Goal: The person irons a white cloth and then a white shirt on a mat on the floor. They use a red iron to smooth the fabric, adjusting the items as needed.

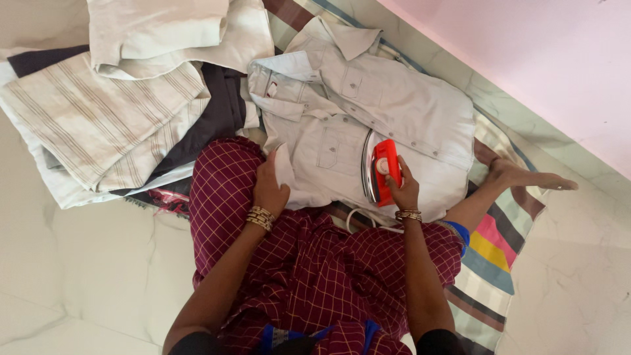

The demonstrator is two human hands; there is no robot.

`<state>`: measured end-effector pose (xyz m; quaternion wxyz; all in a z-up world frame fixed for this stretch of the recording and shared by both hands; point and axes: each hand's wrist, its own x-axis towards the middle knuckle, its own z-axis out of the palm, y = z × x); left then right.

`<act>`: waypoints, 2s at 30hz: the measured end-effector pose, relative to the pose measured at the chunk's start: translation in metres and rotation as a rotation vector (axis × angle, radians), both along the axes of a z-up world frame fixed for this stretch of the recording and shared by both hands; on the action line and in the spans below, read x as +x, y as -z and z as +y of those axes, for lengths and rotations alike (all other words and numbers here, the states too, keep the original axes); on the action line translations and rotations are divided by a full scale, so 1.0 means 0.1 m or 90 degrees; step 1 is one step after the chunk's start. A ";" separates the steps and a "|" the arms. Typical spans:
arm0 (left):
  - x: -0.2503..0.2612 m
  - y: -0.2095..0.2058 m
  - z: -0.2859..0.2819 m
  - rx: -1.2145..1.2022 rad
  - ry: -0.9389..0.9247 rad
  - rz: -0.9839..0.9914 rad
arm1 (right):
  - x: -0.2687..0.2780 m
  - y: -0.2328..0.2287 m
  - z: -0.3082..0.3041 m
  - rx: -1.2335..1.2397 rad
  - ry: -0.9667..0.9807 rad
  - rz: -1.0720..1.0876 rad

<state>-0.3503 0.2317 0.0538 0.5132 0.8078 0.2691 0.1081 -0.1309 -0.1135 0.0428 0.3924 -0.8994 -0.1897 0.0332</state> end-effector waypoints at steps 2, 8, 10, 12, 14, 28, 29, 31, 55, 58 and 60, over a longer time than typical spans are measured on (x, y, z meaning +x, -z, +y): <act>-0.20 -0.16 -0.04 -0.012 0.014 -0.022 | -0.02 0.01 -0.02 0.052 0.015 0.042; -0.64 -0.44 -0.37 -0.286 0.040 0.250 | -0.17 -0.05 -0.04 0.116 -0.021 0.025; -0.69 -0.44 -0.44 -0.252 0.019 0.157 | -0.23 -0.07 -0.01 0.093 -0.026 0.068; -0.70 -0.40 -0.47 -0.241 -0.011 0.122 | -0.31 -0.08 0.03 0.102 -0.061 0.088; -0.66 -0.38 -0.41 -0.255 -0.046 0.103 | -0.30 -0.10 0.18 0.112 -0.098 0.117; -0.73 -0.18 -0.44 -0.456 -0.027 -0.027 | -0.38 -0.14 1.04 0.073 -0.324 0.086; -0.74 -0.16 -0.45 -0.444 -0.033 -0.054 | -0.38 -0.16 1.13 0.076 -0.333 0.090; -0.75 -0.12 -0.47 -0.417 -0.043 -0.108 | -0.38 -0.19 1.33 0.081 -0.352 0.097; -0.85 -0.07 -0.45 -0.399 -0.002 -0.158 | -0.59 -0.23 1.09 -0.073 -0.186 -0.073; -0.88 0.01 -0.45 -0.384 -0.023 -0.128 | -0.65 -0.22 0.62 -0.150 -0.125 -0.062; -0.87 0.06 -0.46 -0.400 -0.039 -0.105 | -0.62 -0.23 0.30 -0.139 -0.085 -0.067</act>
